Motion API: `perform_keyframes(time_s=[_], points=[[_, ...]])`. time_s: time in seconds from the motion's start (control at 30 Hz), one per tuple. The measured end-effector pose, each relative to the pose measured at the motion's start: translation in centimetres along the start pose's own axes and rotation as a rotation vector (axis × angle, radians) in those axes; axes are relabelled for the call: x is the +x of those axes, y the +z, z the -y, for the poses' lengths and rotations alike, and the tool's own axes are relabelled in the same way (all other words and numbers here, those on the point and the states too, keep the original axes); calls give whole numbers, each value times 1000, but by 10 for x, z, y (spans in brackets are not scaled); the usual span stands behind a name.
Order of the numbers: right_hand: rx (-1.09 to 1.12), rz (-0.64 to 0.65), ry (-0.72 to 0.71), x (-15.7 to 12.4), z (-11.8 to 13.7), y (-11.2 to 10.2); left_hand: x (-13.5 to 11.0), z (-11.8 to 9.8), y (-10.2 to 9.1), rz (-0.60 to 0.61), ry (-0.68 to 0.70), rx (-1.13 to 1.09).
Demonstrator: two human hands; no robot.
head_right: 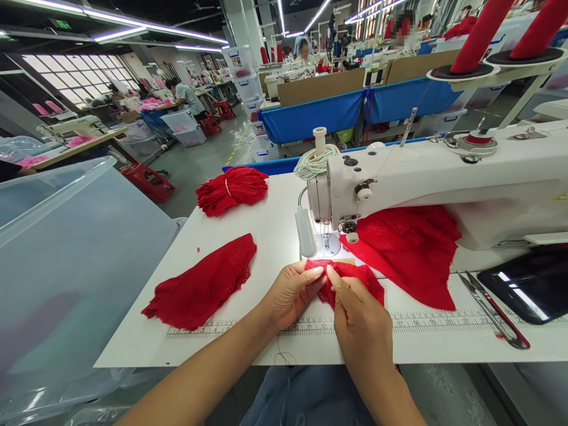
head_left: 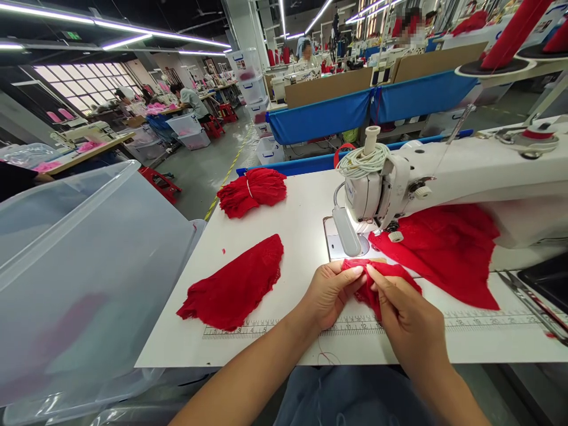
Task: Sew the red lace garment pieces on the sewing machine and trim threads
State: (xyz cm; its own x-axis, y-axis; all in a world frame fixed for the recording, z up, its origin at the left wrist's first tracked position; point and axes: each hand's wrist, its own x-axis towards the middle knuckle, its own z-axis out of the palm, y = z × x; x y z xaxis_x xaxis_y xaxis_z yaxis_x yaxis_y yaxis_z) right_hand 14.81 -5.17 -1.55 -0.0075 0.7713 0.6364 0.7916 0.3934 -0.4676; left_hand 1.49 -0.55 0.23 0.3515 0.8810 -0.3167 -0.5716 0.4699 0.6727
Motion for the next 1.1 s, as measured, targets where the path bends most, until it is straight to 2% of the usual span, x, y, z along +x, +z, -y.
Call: perform_keyframes(time_s=[0.13,0.27,0.5,0.6,0.83,1.1], points=[[177,-29,47,4,4,0,-1,-2,1,1,-14,-25],[209,23,87,6,2,-2,0,-1,0,-9,-18,-33],[-30,160,10,-5,-13,-7,0,0,-1,-10,2,-2],[-117,178,-17,-7,-14,-9,-1,0,0,-14,11,8],[-167,138,-17,-3,-5,-8,-1,2,-1,13,55,51],[122,-26,-8,2,1,-1,-2,1,-1,17,28,28]])
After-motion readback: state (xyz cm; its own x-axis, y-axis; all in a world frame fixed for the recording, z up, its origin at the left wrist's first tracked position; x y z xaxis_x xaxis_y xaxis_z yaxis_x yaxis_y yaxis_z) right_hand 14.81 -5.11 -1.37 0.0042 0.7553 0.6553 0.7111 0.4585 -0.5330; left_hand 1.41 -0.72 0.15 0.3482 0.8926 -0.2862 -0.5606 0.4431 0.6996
